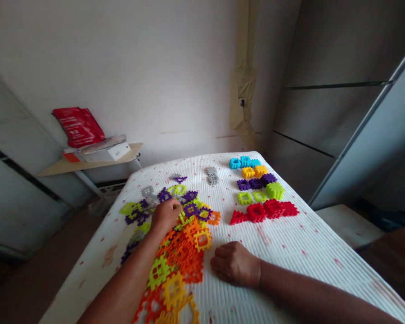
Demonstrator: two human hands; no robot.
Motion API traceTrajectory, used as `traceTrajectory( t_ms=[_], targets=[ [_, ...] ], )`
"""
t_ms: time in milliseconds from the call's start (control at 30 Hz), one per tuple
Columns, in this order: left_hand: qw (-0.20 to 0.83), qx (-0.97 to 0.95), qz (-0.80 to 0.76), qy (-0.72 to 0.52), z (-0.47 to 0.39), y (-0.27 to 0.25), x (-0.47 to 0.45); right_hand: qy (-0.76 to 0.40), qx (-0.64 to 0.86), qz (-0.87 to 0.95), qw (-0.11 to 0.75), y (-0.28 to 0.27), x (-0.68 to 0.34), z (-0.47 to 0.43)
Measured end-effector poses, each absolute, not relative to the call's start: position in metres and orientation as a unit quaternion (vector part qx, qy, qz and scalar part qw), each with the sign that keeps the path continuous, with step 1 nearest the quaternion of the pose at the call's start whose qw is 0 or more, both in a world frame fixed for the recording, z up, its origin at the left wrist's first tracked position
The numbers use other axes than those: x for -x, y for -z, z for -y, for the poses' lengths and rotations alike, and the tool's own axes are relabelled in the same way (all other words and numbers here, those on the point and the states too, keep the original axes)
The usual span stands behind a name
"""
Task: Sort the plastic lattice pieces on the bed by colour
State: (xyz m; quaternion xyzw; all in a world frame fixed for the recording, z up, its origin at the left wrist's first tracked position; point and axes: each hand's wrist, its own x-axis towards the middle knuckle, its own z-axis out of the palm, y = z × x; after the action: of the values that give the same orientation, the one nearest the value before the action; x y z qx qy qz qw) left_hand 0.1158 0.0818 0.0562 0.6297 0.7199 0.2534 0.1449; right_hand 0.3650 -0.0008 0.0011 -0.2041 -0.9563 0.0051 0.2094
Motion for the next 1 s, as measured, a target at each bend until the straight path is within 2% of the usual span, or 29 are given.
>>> traceTrajectory(
  t_ms=[400,667,833,1000],
  targets=[
    [0.362,-0.475,-0.663,-0.451,-0.040,-0.067,-0.095,-0.033,0.209,0.955,0.209,-0.003,-0.364,0.001],
    [0.466,-0.430,-0.577,-0.515,-0.053,-0.085,-0.147,-0.016,0.216,0.956,0.199,0.000,-0.364,-0.001],
    [0.484,-0.454,-0.553,-0.503,-0.085,-0.076,-0.209,-0.011,0.215,0.957,0.193,-0.001,-0.364,-0.002],
    [0.457,-0.481,-0.575,-0.478,-0.117,-0.055,-0.248,-0.005,0.215,0.957,0.193,0.001,-0.364,-0.002]
  ],
)
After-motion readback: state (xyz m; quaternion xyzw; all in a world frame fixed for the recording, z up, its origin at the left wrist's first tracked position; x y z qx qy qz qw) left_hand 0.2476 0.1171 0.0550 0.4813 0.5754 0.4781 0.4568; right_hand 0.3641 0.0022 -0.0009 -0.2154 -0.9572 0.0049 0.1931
